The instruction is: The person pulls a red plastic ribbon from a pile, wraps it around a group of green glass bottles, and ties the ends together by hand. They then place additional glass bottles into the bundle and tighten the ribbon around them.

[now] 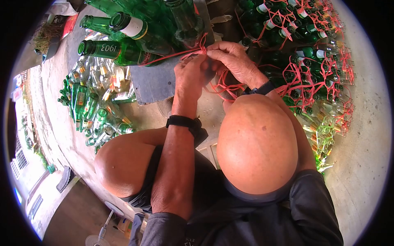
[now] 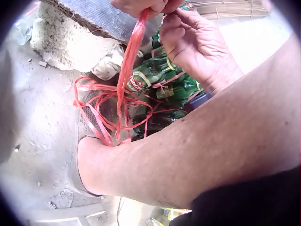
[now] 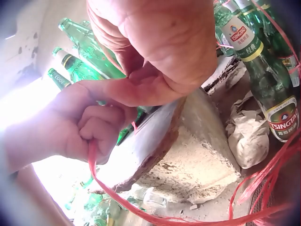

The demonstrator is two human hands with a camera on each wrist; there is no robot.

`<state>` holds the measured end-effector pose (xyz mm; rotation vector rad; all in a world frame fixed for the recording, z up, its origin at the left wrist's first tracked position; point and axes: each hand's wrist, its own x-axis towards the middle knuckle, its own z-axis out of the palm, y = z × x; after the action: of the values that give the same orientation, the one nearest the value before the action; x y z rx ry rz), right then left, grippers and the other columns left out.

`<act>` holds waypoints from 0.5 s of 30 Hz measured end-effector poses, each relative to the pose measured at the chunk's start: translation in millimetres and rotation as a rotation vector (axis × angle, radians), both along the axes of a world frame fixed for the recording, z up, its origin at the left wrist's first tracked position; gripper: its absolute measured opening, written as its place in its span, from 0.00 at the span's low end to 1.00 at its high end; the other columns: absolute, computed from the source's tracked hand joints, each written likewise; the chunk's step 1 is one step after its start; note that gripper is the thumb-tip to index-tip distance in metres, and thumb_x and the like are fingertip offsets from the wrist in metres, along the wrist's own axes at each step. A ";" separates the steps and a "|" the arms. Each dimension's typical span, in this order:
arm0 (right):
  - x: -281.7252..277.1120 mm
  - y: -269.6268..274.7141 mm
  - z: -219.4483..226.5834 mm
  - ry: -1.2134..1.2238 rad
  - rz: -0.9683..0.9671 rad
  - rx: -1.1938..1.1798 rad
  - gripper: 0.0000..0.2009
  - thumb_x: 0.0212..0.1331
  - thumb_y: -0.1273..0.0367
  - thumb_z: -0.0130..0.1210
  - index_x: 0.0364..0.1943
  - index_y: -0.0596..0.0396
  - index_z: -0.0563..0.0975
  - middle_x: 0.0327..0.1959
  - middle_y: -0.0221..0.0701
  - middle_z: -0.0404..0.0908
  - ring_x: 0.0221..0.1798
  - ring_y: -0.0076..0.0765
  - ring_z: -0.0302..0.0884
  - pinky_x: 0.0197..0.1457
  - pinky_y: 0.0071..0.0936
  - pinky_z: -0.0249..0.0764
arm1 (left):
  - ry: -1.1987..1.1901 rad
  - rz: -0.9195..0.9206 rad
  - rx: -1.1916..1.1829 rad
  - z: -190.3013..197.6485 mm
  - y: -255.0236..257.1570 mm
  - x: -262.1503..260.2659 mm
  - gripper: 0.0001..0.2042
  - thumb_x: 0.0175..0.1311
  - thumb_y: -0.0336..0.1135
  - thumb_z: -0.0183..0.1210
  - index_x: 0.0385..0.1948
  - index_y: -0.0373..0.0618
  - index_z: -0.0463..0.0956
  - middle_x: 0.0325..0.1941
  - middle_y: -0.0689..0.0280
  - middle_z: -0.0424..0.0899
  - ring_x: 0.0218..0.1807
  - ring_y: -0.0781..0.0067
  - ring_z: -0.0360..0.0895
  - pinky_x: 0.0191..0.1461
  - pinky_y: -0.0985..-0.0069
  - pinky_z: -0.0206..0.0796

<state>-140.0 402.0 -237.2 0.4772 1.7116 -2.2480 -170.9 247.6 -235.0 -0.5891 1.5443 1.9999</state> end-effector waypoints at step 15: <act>0.9 -4.7 1.1 0.105 0.014 0.209 0.09 0.67 0.66 0.57 0.38 0.57 0.82 0.30 0.21 0.82 0.32 0.15 0.74 0.37 0.18 0.72 | -0.019 -0.009 -0.006 5.9 -1.7 0.9 0.12 0.63 0.32 0.64 0.20 0.39 0.75 0.23 0.65 0.77 0.22 0.77 0.72 0.24 0.78 0.64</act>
<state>-139.1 397.3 -236.1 0.3961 2.0080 -2.1290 -170.0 245.9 -229.1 -0.6011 1.5392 1.9780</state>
